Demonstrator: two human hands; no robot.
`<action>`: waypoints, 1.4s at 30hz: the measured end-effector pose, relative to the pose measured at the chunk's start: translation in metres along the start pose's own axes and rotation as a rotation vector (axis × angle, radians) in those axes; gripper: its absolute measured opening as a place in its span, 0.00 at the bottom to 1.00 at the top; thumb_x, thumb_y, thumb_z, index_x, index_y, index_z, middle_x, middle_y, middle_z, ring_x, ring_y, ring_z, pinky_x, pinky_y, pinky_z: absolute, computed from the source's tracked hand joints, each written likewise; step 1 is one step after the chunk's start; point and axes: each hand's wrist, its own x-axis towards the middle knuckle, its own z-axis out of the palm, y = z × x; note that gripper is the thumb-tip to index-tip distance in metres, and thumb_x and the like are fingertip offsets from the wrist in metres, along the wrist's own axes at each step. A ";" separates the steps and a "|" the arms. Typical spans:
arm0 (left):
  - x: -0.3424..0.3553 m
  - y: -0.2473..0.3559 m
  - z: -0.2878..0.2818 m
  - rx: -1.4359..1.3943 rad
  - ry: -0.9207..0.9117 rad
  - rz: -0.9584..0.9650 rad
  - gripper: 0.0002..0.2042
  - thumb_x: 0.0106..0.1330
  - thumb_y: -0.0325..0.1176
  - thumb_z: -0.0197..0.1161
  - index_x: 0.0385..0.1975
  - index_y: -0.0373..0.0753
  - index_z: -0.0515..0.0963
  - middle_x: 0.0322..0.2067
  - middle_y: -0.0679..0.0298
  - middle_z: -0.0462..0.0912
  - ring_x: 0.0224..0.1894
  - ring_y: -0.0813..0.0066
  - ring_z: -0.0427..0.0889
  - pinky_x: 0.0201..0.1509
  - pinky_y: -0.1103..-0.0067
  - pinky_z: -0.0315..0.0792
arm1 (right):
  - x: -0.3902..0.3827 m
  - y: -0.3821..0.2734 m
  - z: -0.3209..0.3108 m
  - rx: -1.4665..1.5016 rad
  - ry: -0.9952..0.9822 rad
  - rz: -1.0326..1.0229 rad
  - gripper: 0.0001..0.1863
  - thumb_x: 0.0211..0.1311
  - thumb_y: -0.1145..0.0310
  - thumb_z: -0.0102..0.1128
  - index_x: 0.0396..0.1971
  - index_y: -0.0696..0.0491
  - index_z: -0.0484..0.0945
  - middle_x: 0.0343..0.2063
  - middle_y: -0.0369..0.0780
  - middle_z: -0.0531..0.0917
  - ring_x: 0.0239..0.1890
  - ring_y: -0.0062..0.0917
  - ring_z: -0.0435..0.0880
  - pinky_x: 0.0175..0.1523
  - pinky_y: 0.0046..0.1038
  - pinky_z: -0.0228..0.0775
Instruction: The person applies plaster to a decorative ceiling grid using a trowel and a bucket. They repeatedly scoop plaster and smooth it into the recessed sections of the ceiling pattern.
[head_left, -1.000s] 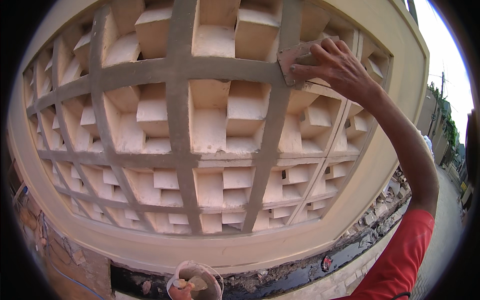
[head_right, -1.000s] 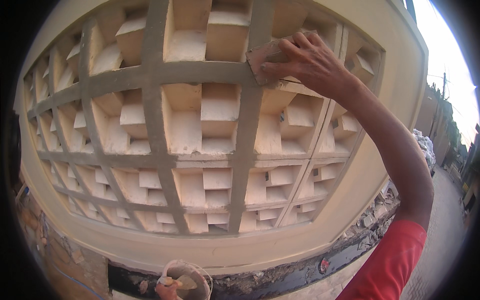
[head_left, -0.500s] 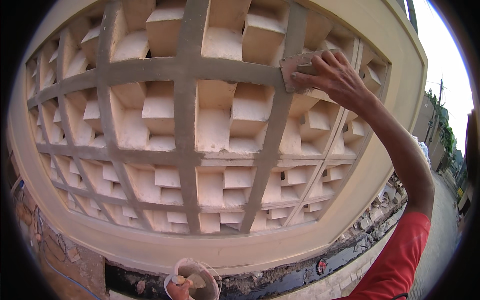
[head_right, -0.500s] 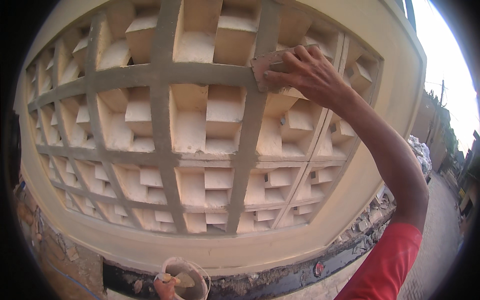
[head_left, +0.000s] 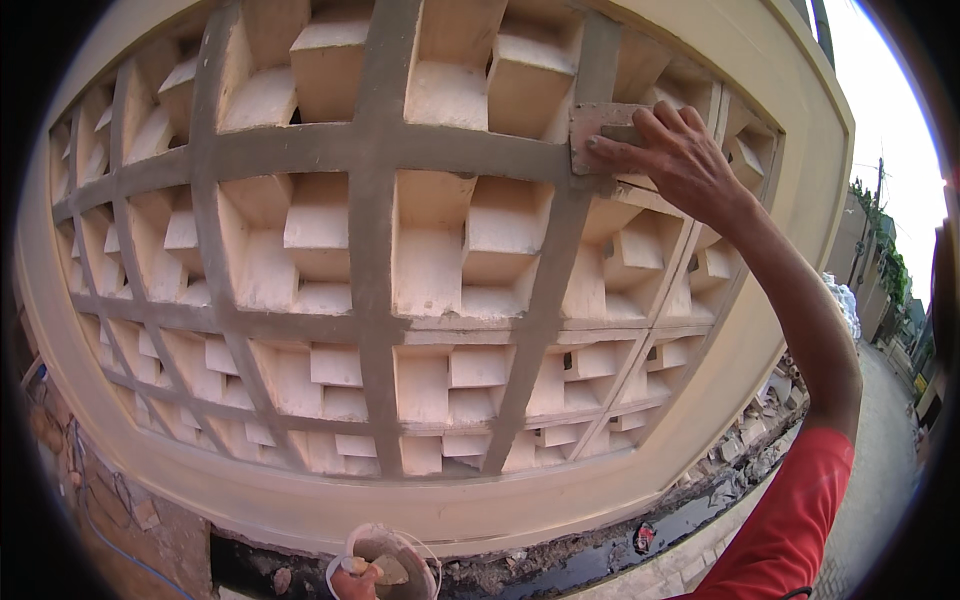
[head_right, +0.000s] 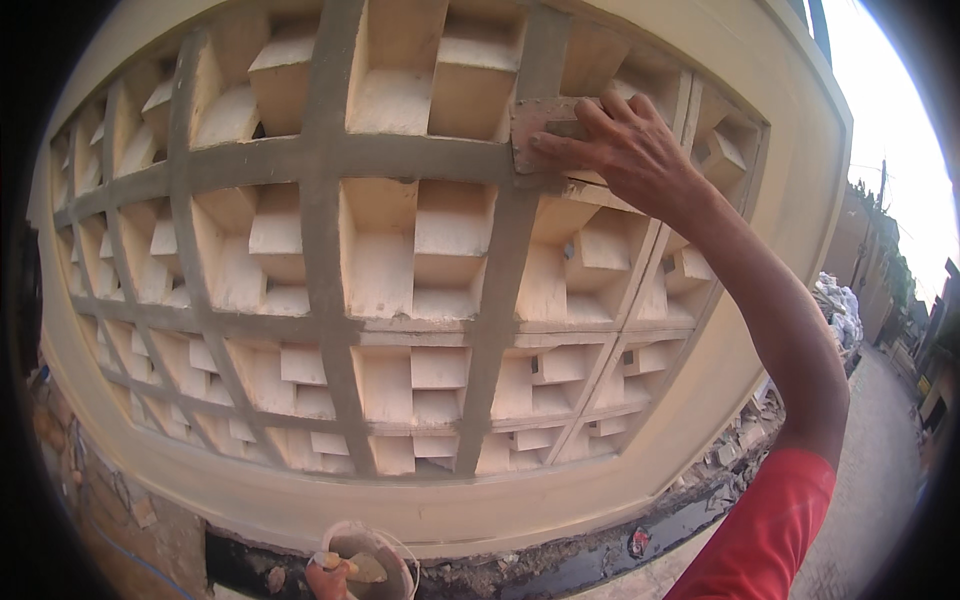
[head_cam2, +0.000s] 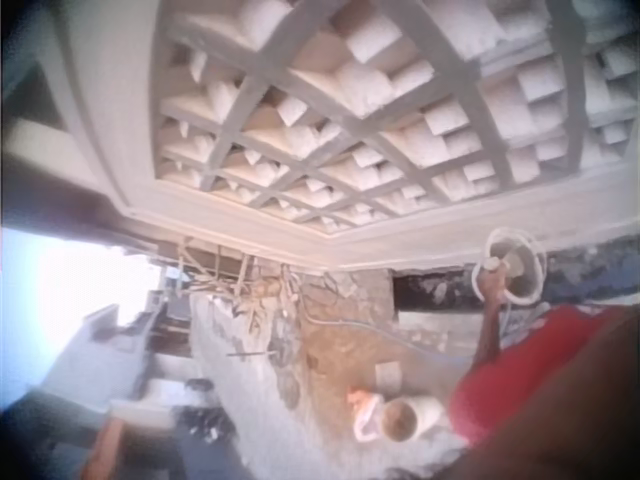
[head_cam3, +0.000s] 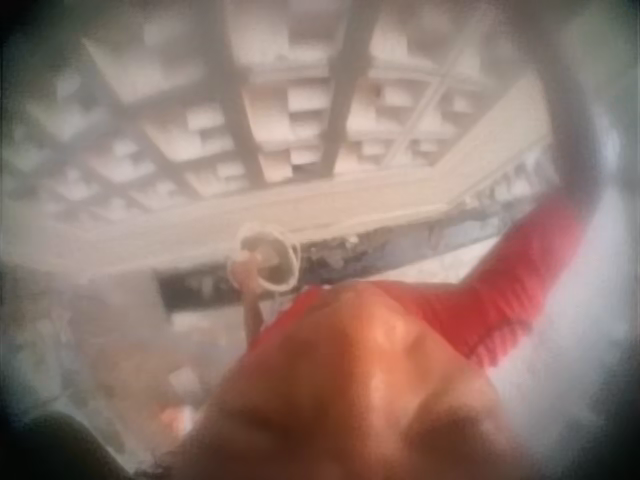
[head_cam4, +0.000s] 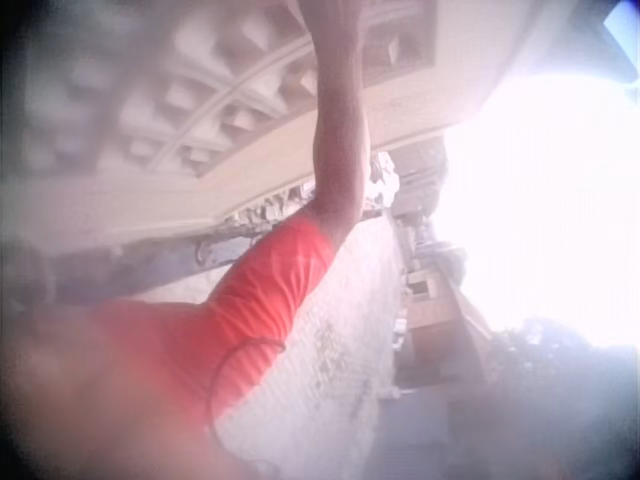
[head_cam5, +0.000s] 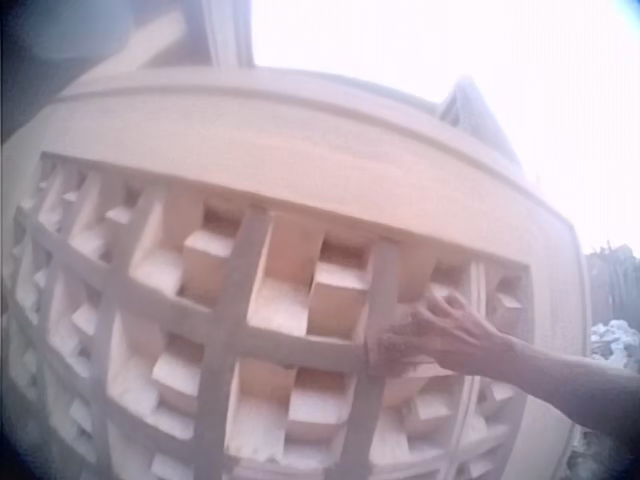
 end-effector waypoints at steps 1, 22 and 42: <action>0.000 0.003 0.000 0.014 0.007 -0.001 0.18 0.58 0.46 0.63 0.37 0.36 0.82 0.35 0.54 0.85 0.39 0.59 0.82 0.45 0.63 0.73 | 0.004 0.014 -0.001 -0.020 0.005 0.077 0.27 0.59 0.69 0.60 0.57 0.26 0.74 0.36 0.33 0.72 0.40 0.25 0.73 0.46 0.30 0.67; 0.015 -0.019 0.005 0.132 -0.034 -0.062 0.22 0.59 0.51 0.59 0.43 0.40 0.81 0.43 0.52 0.82 0.48 0.54 0.79 0.54 0.62 0.69 | 0.009 -0.017 -0.005 0.098 0.033 0.077 0.22 0.62 0.61 0.59 0.57 0.29 0.75 0.33 0.35 0.74 0.40 0.26 0.76 0.45 0.32 0.71; 0.007 0.019 -0.022 0.420 -0.191 -0.072 0.27 0.59 0.56 0.57 0.50 0.42 0.79 0.52 0.49 0.78 0.56 0.48 0.74 0.61 0.59 0.64 | 0.025 -0.010 -0.021 0.422 -0.004 0.694 0.26 0.55 0.69 0.52 0.57 0.45 0.76 0.38 0.47 0.82 0.42 0.41 0.82 0.50 0.40 0.73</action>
